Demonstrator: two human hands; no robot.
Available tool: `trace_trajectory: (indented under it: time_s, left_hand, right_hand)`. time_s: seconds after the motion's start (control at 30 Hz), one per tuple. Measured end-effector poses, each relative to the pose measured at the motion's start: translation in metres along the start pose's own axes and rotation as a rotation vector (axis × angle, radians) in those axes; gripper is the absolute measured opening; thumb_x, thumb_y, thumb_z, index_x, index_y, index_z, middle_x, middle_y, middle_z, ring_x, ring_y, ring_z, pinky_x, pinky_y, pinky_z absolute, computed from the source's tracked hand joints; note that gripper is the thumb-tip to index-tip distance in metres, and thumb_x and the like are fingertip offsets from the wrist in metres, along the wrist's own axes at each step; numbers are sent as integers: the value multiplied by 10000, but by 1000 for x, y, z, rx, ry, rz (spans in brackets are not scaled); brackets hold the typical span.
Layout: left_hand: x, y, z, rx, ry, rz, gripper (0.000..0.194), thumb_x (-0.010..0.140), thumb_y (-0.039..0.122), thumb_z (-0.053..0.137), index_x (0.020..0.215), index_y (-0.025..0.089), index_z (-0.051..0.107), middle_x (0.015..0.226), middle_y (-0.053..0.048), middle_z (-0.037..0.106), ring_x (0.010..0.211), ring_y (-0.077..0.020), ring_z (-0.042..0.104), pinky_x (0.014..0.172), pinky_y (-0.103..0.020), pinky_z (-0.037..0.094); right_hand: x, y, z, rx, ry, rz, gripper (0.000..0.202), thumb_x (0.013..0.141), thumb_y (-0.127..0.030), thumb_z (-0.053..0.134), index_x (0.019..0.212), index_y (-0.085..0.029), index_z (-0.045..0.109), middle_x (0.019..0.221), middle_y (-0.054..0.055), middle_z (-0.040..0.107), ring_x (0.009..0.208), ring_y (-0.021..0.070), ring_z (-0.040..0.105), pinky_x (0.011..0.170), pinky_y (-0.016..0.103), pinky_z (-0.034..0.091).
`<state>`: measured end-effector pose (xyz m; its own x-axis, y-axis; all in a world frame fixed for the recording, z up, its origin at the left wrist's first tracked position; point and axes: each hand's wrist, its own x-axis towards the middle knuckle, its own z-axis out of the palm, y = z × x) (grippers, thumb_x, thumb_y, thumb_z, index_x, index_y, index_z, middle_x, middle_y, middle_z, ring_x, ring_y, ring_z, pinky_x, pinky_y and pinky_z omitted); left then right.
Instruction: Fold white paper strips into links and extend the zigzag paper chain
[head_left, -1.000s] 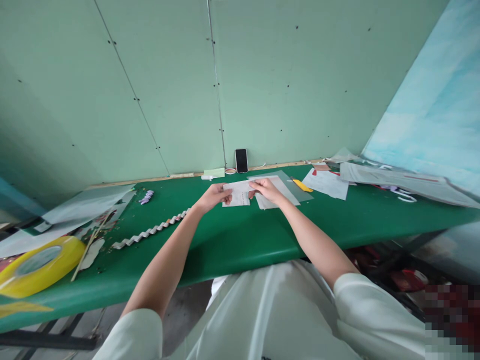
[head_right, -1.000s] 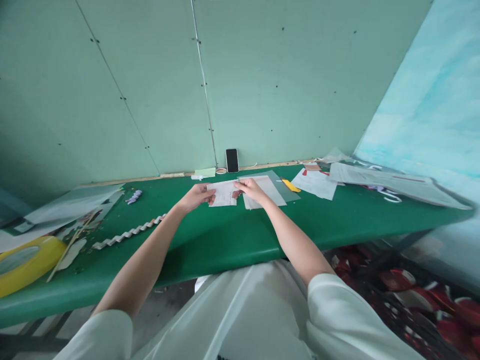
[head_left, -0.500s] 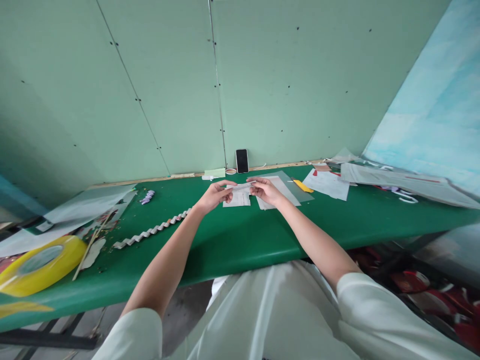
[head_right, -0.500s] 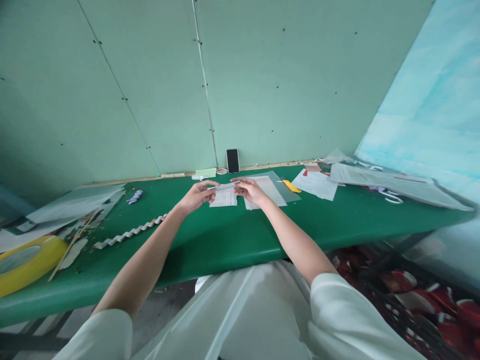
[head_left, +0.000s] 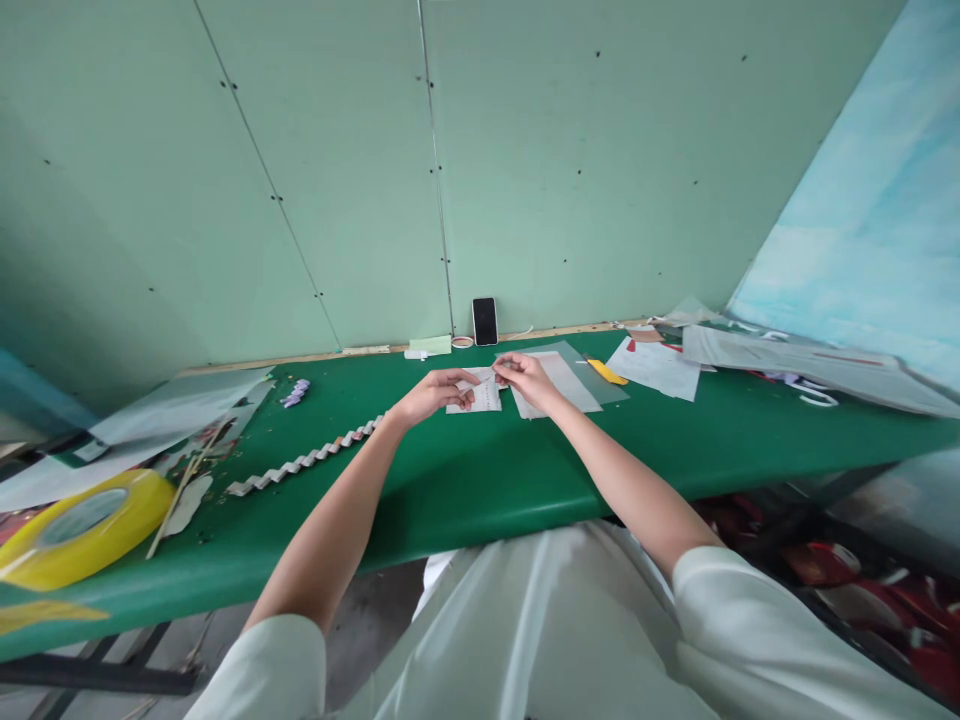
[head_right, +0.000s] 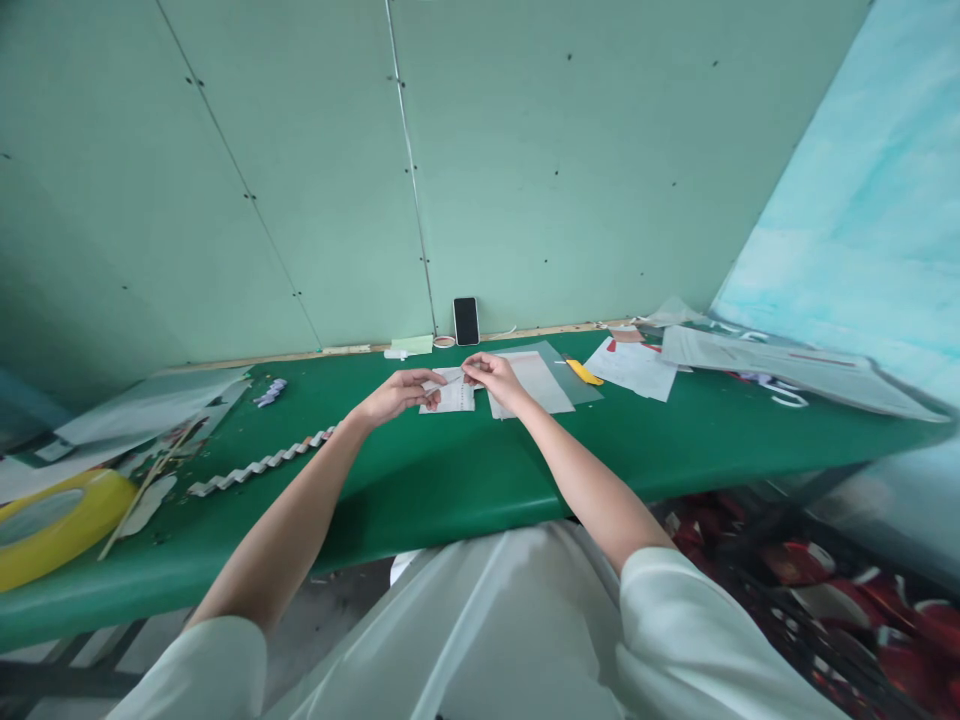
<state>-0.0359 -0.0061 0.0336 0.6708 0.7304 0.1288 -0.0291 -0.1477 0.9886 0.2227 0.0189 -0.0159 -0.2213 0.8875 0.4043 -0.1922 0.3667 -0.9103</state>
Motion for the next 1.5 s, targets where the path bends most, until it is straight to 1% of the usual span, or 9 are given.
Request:
trace_trajectory:
  time_s: [0.17,0.3,0.53,0.67,0.8,1.03,1.2,1.33,1.5]
  left_hand:
    - [-1,2,6,-125,-107,-63,559,906,365,631,1428,168,589,984,-155,772,854,-259,751,804,-376,570]
    - [3,-10,13,32,-45,-148,544,967,632,577,1078,120,723,764,-110,714,654,-197,668,656,-312,518]
    - [9,-24,22,127,42,-101,494,879,636,716,928,145,699,610,22,551,554,-130,557,583,-264,409]
    - [12,-24,27,135,109,-49,458,879,609,720,868,153,671,577,35,515,522,-118,523,567,-260,394]
    - [12,-22,29,123,114,-63,446,891,586,716,866,143,671,570,36,513,508,-109,519,547,-247,382]
    - [7,-20,30,84,35,-160,508,889,640,711,899,135,659,545,50,497,447,-104,508,494,-235,355]
    - [9,-26,29,137,64,-97,529,914,657,674,751,162,585,520,28,502,444,-113,521,489,-244,375]
    - [7,-21,26,179,11,-113,486,930,622,677,823,149,635,519,44,484,448,-109,513,510,-245,406]
    - [3,-13,21,263,-43,-168,455,940,581,673,846,136,671,500,41,481,440,-111,497,498,-242,385]
  right_hand:
    - [-3,-3,0,-71,-67,-22,486,834,-436,824,1249,-244,659,801,-4,695,763,177,677,741,305,553]
    - [-6,-8,2,-120,-164,-7,540,825,-418,839,1291,-233,639,844,17,721,756,191,692,732,317,558]
    - [-5,-3,9,-66,-100,-9,509,833,-455,824,1258,-228,663,809,0,690,742,173,654,736,309,532]
    - [-2,6,17,52,-77,73,379,820,-545,819,863,-180,724,701,6,634,662,148,574,679,297,475]
    - [-3,9,22,37,-89,97,473,823,-568,818,628,-170,654,650,27,618,646,143,545,661,297,429]
    - [-5,6,30,115,29,17,458,805,-562,840,628,-174,673,587,-15,528,587,118,460,611,287,368]
    - [-8,13,45,130,-117,108,406,812,-542,846,923,-155,801,612,-5,574,578,126,488,580,283,359]
    - [-3,11,32,92,-92,93,445,841,-586,811,922,-148,800,558,-29,497,538,121,424,565,291,345]
    - [9,4,-13,144,81,26,458,781,-635,850,811,-191,742,553,-87,262,512,107,273,541,300,301]
